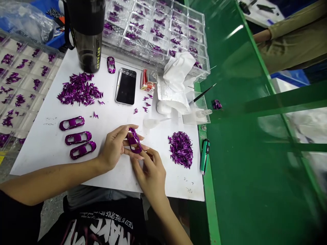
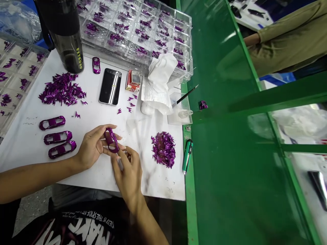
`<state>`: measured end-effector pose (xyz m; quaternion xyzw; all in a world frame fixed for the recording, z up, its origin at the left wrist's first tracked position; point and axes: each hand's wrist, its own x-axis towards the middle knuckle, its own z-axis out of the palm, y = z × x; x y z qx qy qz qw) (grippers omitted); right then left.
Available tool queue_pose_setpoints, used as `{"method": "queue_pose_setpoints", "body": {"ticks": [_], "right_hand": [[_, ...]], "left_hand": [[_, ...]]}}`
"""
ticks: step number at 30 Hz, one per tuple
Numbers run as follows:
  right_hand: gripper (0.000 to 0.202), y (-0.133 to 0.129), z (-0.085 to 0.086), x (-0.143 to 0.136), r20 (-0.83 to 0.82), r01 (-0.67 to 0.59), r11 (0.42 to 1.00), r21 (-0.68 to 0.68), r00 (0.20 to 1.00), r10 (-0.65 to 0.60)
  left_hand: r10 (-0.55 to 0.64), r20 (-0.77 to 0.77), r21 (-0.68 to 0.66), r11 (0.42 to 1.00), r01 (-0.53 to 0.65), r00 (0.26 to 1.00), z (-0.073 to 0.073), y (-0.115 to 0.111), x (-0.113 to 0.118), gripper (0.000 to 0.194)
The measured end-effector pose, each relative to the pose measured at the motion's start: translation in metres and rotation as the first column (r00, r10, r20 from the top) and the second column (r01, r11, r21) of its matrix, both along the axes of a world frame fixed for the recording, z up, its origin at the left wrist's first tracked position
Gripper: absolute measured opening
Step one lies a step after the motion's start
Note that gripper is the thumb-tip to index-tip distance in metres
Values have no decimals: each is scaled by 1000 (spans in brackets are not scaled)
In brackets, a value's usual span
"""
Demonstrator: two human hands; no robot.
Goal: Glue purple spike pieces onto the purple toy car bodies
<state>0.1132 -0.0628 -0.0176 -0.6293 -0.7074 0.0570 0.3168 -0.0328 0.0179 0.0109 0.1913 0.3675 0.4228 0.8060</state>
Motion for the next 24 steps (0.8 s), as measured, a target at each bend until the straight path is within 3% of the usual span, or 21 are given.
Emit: {"method": "queue_pose_setpoints", "body": {"ticks": [4,7,10,13,15,17,20,22,24], "right_hand": [[20,10,-4,4,13,-51,999,2,999,51],[25,17,-4,21,69,-47,997,62,997,43],[28,17,1,41,179,75,977,201,978,-112],[35,3,17,46,164,192,922,336,952,-258],[37,-10,31,39,30,227,936,270,969,-244],[43,-23,43,30,-191,196,975,102,966,-174],[52,-34,56,24,-430,36,997,-75,900,-65],[48,-38,61,27,-447,-49,994,-101,895,-2],[41,-45,65,31,-424,-139,983,-118,902,77]], "left_hand": [[-28,34,2,1000,28,999,0,0,1,43],[-61,72,30,998,59,996,-1,-2,2,63],[-110,7,136,985,108,994,-4,-5,4,74],[-116,-201,314,933,176,973,-6,-10,4,76],[-71,-378,423,874,240,923,-3,-14,4,84],[5,-517,512,803,304,856,4,-19,3,85],[104,-601,603,710,364,793,19,-33,0,64],[137,-623,611,699,371,770,27,-51,-5,55],[82,-655,535,752,384,751,33,-73,-11,55]]}}
